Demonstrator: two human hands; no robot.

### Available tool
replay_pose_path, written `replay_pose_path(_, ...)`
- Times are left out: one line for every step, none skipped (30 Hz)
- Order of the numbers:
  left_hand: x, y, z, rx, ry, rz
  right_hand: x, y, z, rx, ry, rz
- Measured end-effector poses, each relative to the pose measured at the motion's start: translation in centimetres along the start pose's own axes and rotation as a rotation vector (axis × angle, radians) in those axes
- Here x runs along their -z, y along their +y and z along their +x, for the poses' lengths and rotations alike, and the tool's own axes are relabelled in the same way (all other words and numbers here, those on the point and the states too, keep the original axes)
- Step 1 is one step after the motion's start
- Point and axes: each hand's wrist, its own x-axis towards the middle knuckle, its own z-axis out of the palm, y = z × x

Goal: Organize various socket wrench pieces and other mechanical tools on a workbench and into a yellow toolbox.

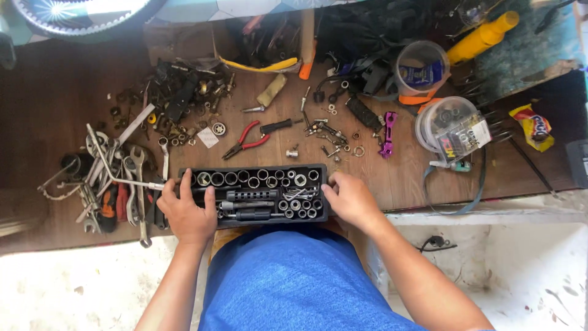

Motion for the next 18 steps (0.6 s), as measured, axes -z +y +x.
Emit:
replay_pose_path(0.1, 0.1, 0.0, 0.005, -0.003, 0.008, 0.4, 0.2, 0.3, 0.001, -0.009, 0.003)
replay_pose_path(0.2, 0.2, 0.0, 0.02, -0.007, -0.02, 0.7, 0.4, 0.6, 0.044, -0.003, -0.025)
replay_pose_path(0.2, 0.2, 0.1, 0.031, -0.008, -0.05, 1.1, 0.6, 0.9, 0.088, 0.009, -0.053)
replay_pose_path(0.3, 0.2, 0.0, 0.033, -0.008, -0.044, 1.2, 0.9, 0.9, 0.09, 0.005, -0.049)
replay_pose_path(0.2, 0.2, 0.0, 0.039, -0.012, -0.075, 1.4, 1.2, 1.0, 0.103, 0.044, -0.044)
replay_pose_path(0.2, 0.2, 0.1, 0.046, -0.015, -0.105, 1.6, 1.5, 1.0, 0.117, 0.083, -0.039)
replay_pose_path(0.2, 0.2, 0.0, 0.045, -0.013, -0.105, 1.6, 1.9, 1.0, 0.118, 0.084, -0.038)
replay_pose_path(0.1, 0.2, 0.0, 0.037, -0.011, -0.099, 1.6, 2.3, 1.0, 0.113, 0.102, -0.03)
replay_pose_path(0.1, 0.2, 0.0, 0.03, -0.007, -0.093, 1.6, 2.6, 1.0, 0.109, 0.12, -0.022)
replay_pose_path(0.2, 0.2, -0.1, 0.029, -0.004, -0.092, 1.7, 2.8, 0.8, 0.111, 0.121, -0.021)
replay_pose_path(0.1, 0.3, 0.1, 0.024, 0.002, -0.078, 1.7, 3.0, 0.8, 0.114, 0.132, -0.043)
replay_pose_path(0.0, 0.3, 0.2, 0.019, 0.008, -0.063, 1.8, 3.2, 0.7, 0.116, 0.142, -0.065)
replay_pose_path(0.2, 0.3, 0.1, 0.017, 0.004, -0.067, 1.9, 3.4, 0.4, 0.112, 0.145, -0.066)
replay_pose_path(0.2, 0.3, 0.0, 0.014, 0.005, -0.055, 2.0, 3.7, 0.2, 0.121, 0.148, -0.069)
replay_pose_path(0.2, 0.4, 0.0, 0.011, 0.006, -0.045, 2.3, 3.9, 0.0, 0.129, 0.154, -0.073)
replay_pose_path(0.1, 0.5, 0.0, 0.009, 0.002, -0.052, 2.6, 4.3, -0.2, 0.123, 0.157, -0.077)
replay_pose_path(0.1, 0.4, 0.0, 0.01, -0.003, -0.051, 2.7, 4.5, -0.3, 0.108, 0.172, -0.066)
replay_pose_path(0.1, 0.3, 0.0, 0.012, -0.008, -0.051, 2.9, 4.7, -0.5, 0.092, 0.186, -0.056)
